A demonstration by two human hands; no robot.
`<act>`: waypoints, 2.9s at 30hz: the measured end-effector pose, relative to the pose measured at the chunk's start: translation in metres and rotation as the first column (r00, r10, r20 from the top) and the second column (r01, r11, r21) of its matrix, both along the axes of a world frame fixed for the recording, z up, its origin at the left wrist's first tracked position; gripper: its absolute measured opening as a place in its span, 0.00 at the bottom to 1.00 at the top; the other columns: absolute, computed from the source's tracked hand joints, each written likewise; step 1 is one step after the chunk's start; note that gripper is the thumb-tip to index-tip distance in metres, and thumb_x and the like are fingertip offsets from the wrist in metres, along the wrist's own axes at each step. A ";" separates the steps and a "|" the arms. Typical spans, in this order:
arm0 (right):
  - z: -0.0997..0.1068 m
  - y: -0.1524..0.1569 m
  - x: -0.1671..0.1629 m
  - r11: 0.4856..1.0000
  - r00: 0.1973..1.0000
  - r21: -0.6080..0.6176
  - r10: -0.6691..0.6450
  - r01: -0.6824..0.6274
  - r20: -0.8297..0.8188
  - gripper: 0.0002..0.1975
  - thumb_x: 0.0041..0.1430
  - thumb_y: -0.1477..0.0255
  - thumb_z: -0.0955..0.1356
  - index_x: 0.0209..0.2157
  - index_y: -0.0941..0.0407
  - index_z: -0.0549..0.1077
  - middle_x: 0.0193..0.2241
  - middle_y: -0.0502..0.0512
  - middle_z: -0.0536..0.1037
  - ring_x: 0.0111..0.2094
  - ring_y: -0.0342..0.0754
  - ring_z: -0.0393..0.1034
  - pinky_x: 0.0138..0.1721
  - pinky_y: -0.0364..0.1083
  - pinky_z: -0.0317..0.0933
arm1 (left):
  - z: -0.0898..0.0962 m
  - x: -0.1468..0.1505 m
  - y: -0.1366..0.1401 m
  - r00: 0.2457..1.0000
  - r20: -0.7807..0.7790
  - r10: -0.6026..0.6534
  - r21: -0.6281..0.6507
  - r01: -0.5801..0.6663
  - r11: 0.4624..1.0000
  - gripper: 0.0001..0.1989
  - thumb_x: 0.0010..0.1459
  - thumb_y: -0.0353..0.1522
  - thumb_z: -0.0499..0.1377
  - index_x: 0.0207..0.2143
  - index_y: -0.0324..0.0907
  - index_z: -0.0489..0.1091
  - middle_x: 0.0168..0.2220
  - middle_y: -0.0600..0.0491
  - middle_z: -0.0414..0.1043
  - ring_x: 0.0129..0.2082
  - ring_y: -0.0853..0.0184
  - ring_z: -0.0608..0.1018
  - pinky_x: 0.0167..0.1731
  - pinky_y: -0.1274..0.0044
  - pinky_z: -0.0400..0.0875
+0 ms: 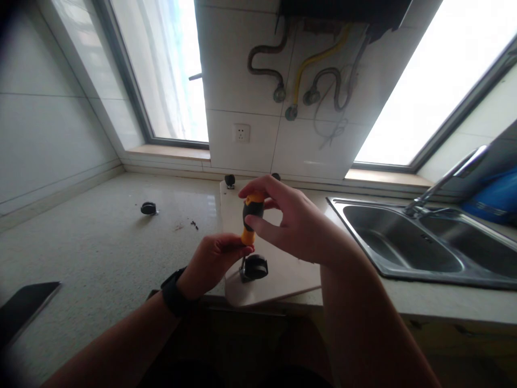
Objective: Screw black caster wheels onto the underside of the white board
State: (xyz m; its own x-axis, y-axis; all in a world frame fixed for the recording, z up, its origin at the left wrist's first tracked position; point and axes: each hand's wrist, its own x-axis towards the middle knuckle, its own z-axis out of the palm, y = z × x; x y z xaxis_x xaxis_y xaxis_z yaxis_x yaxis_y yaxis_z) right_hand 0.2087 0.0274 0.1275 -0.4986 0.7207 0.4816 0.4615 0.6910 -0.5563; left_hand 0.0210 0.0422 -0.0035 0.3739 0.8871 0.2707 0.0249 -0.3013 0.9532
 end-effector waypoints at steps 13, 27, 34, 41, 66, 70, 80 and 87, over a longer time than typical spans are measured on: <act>-0.008 0.005 0.000 0.997 0.992 -0.047 -0.069 0.064 -0.105 0.22 0.60 0.73 0.73 0.56 0.51 0.75 0.51 0.55 0.79 0.50 0.50 0.77 0.52 0.52 0.76 | 0.001 -0.012 0.008 0.995 -0.039 -0.089 0.015 0.090 0.996 0.18 0.57 0.40 0.70 0.46 0.41 0.77 0.42 0.48 0.82 0.40 0.63 0.83 0.43 0.70 0.78; -0.007 0.004 -0.005 0.967 0.967 0.071 -0.240 0.246 -0.081 0.19 0.52 0.66 0.79 0.44 0.55 0.76 0.42 0.55 0.79 0.42 0.52 0.77 0.45 0.54 0.76 | 0.005 -0.004 -0.003 0.987 -0.130 0.096 0.077 -0.086 0.993 0.04 0.59 0.32 0.67 0.37 0.44 0.81 0.35 0.52 0.84 0.35 0.64 0.83 0.38 0.73 0.76; -0.008 0.006 -0.002 0.963 0.967 -0.245 0.047 -0.110 -0.250 0.23 0.63 0.74 0.69 0.60 0.50 0.71 0.58 0.57 0.75 0.56 0.51 0.74 0.56 0.54 0.72 | 0.010 -0.009 0.004 0.984 -0.169 -0.047 0.156 0.074 0.985 0.06 0.64 0.32 0.62 0.40 0.42 0.80 0.39 0.51 0.84 0.38 0.64 0.83 0.43 0.72 0.75; -0.021 0.012 -0.021 0.963 0.912 -0.083 -0.268 0.255 -0.310 0.19 0.45 0.66 0.81 0.40 0.55 0.79 0.34 0.52 0.80 0.33 0.46 0.75 0.36 0.48 0.73 | 0.004 -0.008 0.006 0.989 -0.082 -0.127 -0.002 0.127 0.992 0.12 0.60 0.38 0.68 0.43 0.41 0.78 0.39 0.49 0.83 0.39 0.63 0.83 0.41 0.72 0.76; -0.037 0.016 -0.022 0.992 0.927 -0.118 -0.090 0.050 -0.364 0.20 0.60 0.65 0.73 0.51 0.51 0.68 0.50 0.57 0.76 0.47 0.50 0.75 0.47 0.53 0.74 | 0.002 -0.003 0.003 0.996 -0.084 0.005 0.016 -0.003 1.000 0.07 0.60 0.35 0.67 0.39 0.41 0.80 0.37 0.51 0.84 0.38 0.62 0.83 0.43 0.70 0.75; -0.028 0.024 0.002 0.866 0.865 -0.307 0.238 -0.395 -0.441 0.22 0.65 0.74 0.68 0.59 0.48 0.67 0.57 0.57 0.75 0.58 0.52 0.72 0.56 0.57 0.71 | 0.002 -0.005 0.007 0.992 -0.087 -0.087 0.037 0.090 0.995 0.09 0.64 0.36 0.64 0.42 0.42 0.82 0.42 0.51 0.85 0.42 0.61 0.83 0.47 0.69 0.75; -0.037 0.015 -0.035 0.911 0.858 0.004 -0.388 0.413 -0.335 0.25 0.45 0.58 0.80 0.36 0.52 0.66 0.30 0.47 0.74 0.26 0.42 0.67 0.26 0.45 0.65 | -0.005 0.001 0.003 0.998 -0.047 0.046 0.054 -0.043 0.998 0.09 0.59 0.37 0.68 0.37 0.40 0.79 0.33 0.51 0.82 0.32 0.64 0.80 0.34 0.74 0.74; -0.017 0.015 0.000 0.867 0.916 -0.348 0.253 -0.357 -0.310 0.24 0.66 0.78 0.64 0.61 0.49 0.64 0.58 0.57 0.73 0.61 0.50 0.68 0.58 0.54 0.68 | -0.010 -0.002 0.007 0.999 -0.046 -0.008 0.131 0.014 0.991 0.10 0.63 0.37 0.65 0.41 0.41 0.81 0.37 0.49 0.83 0.37 0.62 0.81 0.43 0.69 0.75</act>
